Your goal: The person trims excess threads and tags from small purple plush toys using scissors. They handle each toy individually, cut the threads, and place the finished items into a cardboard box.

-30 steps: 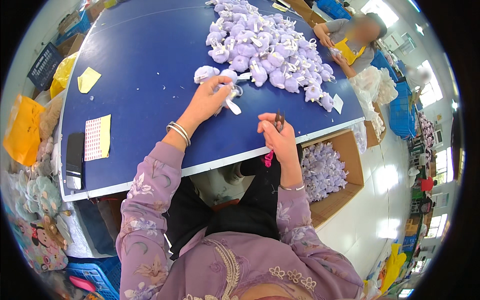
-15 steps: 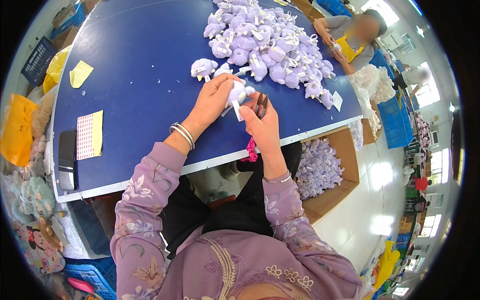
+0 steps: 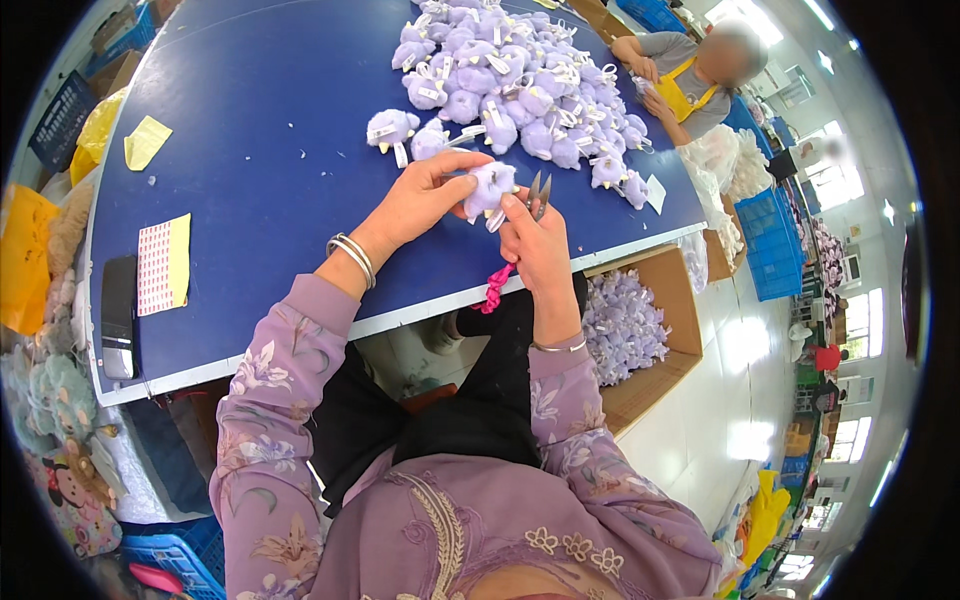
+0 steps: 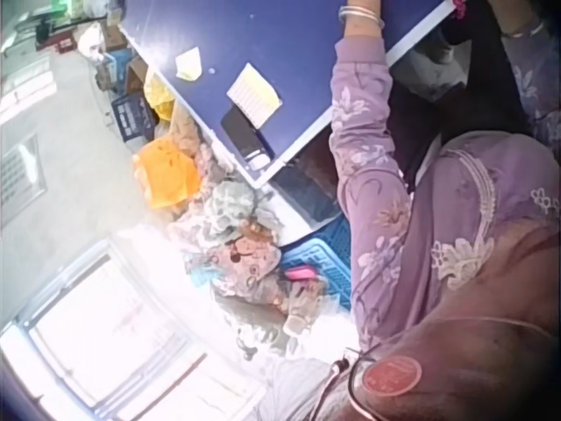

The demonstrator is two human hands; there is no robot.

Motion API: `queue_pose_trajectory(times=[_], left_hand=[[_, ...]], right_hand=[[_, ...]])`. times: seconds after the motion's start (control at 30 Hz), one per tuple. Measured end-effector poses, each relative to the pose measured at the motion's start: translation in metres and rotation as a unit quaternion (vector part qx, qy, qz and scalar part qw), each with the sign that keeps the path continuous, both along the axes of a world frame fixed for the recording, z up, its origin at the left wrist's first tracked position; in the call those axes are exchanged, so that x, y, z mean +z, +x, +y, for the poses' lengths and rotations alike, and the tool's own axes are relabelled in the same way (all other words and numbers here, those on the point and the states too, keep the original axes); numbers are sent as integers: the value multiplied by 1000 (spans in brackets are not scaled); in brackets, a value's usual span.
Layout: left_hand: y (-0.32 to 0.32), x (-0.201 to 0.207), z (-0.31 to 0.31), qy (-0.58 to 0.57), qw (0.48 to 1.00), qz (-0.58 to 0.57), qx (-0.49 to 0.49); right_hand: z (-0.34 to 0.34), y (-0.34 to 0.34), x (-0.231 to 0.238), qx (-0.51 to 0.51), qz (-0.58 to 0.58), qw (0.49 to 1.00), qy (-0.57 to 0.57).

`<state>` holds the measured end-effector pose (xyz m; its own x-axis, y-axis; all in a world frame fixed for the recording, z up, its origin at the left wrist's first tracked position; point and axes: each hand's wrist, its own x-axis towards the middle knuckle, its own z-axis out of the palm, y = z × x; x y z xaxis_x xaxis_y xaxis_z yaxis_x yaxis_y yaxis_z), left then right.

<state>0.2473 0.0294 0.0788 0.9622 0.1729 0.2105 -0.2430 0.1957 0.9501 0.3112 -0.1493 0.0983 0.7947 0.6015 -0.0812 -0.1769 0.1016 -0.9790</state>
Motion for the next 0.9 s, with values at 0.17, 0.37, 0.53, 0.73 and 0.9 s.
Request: queue_pose_trajectory(times=[0.17, 0.37, 0.53, 0.73, 0.9], left_hand=[[2, -6, -3, 13, 1000, -8, -17], [3, -7, -4, 68, 997, -2, -21], [0, -1, 4, 90, 995, 42, 26], [-4, 2, 59, 331, 869, -61, 363], [10, -28, 69, 501, 805, 23, 316]], right_hand=[[-2, -1, -2, 46, 45, 998, -20], [-2, -8, -5, 36, 25, 996, -74], [-1, -19, -4, 48, -17, 996, -76], [-51, 21, 14, -181, -49, 939, 289], [-36, 3, 17, -89, -60, 993, 44]])
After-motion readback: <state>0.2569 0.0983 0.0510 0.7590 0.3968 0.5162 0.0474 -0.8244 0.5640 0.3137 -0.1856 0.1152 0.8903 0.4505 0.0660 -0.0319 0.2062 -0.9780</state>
